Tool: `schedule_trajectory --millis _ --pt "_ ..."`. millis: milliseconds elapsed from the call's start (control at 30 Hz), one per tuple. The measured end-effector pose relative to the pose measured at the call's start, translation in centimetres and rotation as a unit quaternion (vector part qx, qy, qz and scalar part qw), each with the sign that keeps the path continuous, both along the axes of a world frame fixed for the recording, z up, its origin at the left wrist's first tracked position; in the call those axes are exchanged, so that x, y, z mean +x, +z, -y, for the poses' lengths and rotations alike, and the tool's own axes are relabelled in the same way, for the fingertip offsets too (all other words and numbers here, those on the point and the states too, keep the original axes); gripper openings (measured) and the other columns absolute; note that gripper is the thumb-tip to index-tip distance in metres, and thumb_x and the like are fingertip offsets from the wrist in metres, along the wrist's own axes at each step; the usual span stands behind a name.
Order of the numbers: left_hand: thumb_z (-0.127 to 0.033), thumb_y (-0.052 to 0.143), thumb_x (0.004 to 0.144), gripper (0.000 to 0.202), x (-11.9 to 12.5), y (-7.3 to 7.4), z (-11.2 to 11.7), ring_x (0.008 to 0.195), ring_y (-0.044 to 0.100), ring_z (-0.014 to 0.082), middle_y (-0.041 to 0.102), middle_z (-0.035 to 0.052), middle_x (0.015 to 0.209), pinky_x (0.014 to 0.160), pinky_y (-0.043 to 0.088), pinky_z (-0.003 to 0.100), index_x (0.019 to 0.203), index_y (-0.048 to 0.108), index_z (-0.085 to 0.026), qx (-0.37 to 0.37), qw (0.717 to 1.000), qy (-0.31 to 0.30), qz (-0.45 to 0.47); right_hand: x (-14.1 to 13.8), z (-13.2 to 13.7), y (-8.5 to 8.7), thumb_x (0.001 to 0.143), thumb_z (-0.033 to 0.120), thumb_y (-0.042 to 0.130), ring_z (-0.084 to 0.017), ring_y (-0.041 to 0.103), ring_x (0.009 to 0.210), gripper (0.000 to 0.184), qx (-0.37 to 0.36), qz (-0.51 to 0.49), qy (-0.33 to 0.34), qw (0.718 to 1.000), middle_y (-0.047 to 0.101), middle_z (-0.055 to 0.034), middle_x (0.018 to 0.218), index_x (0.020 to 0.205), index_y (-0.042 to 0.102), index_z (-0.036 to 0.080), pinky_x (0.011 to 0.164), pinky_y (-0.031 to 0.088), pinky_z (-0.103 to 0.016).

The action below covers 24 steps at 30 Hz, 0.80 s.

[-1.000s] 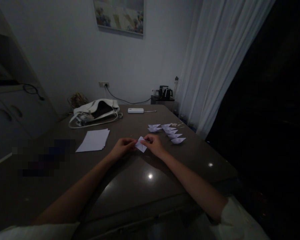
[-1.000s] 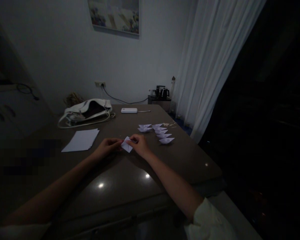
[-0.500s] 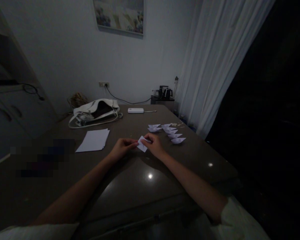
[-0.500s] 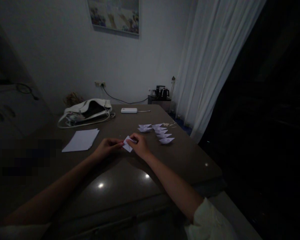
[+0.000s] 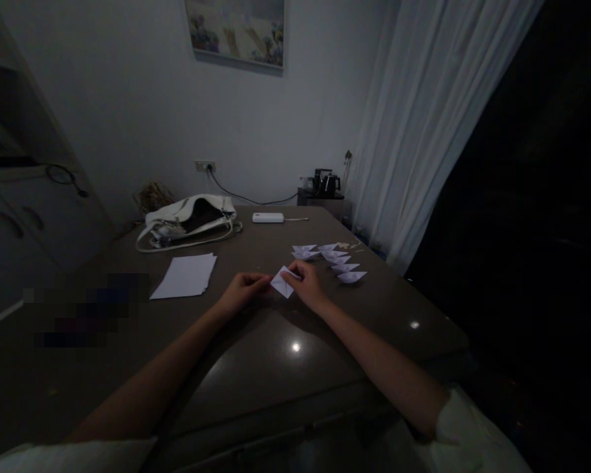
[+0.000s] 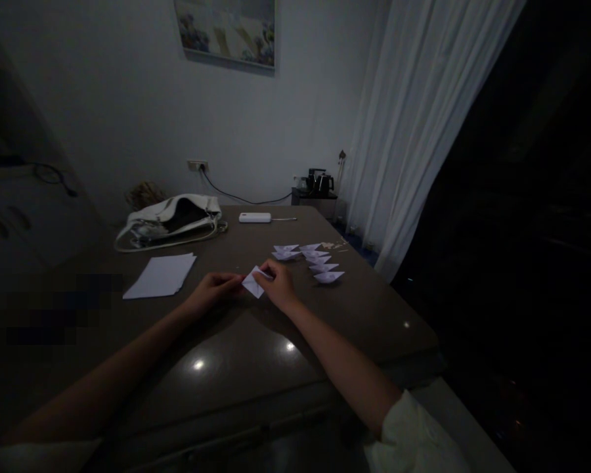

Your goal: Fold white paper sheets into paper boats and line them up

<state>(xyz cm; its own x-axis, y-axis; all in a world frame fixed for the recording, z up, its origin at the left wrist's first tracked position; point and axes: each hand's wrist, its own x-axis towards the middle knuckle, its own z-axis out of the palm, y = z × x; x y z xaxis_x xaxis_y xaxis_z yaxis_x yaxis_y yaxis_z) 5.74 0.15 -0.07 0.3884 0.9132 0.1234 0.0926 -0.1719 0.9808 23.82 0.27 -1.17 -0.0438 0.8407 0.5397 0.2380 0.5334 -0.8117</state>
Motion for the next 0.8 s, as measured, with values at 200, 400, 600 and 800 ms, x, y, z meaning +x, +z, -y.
schedule_trajectory --millis 200,400,600,800 --pt "-0.050 0.071 0.063 0.042 0.04 -0.13 0.05 0.054 0.055 0.0127 0.066 0.0026 0.061 0.051 0.040 0.021 0.078 0.071 -0.011 0.016 1.000 0.009 -0.017 -0.01 0.09 0.11 0.073 0.031 0.059 -0.012 0.047 0.058 0.018 0.010 0.016 0.000 1.000 0.050 0.0023 0.061 0.065 0.048 0.018 0.054 0.037 -0.022" --pt "-0.051 0.071 0.062 0.044 -0.02 -0.42 -0.22 0.048 0.052 0.0112 0.064 0.0027 0.057 0.046 0.036 0.021 0.076 0.069 -0.010 0.016 0.999 0.002 -0.033 -0.21 0.32 0.12 0.073 0.030 0.058 -0.012 0.047 0.059 0.017 0.022 0.022 0.001 1.000 0.050 0.0023 0.061 0.066 0.048 0.018 0.055 0.037 -0.022" --pt "-0.050 0.072 0.061 0.041 0.08 -0.15 -0.03 0.051 0.054 0.0121 0.065 0.0029 0.058 0.049 0.040 0.021 0.072 0.069 -0.011 0.010 1.000 0.002 -0.025 -0.26 0.31 0.16 0.072 0.029 0.058 -0.012 0.046 0.058 0.017 0.017 0.010 0.005 1.000 0.049 0.0027 0.060 0.065 0.046 0.019 0.054 0.037 -0.022" --pt "-0.049 0.072 0.063 0.041 0.01 -0.33 -0.03 0.054 0.056 0.0137 0.066 0.0043 0.061 0.052 0.042 0.023 0.075 0.069 -0.011 0.014 1.000 0.002 -0.019 -0.22 -0.09 -0.19 0.071 0.030 0.058 -0.012 0.047 0.059 0.018 0.014 0.003 0.006 1.000 0.049 0.0022 0.061 0.065 0.046 0.019 0.054 0.038 -0.023"
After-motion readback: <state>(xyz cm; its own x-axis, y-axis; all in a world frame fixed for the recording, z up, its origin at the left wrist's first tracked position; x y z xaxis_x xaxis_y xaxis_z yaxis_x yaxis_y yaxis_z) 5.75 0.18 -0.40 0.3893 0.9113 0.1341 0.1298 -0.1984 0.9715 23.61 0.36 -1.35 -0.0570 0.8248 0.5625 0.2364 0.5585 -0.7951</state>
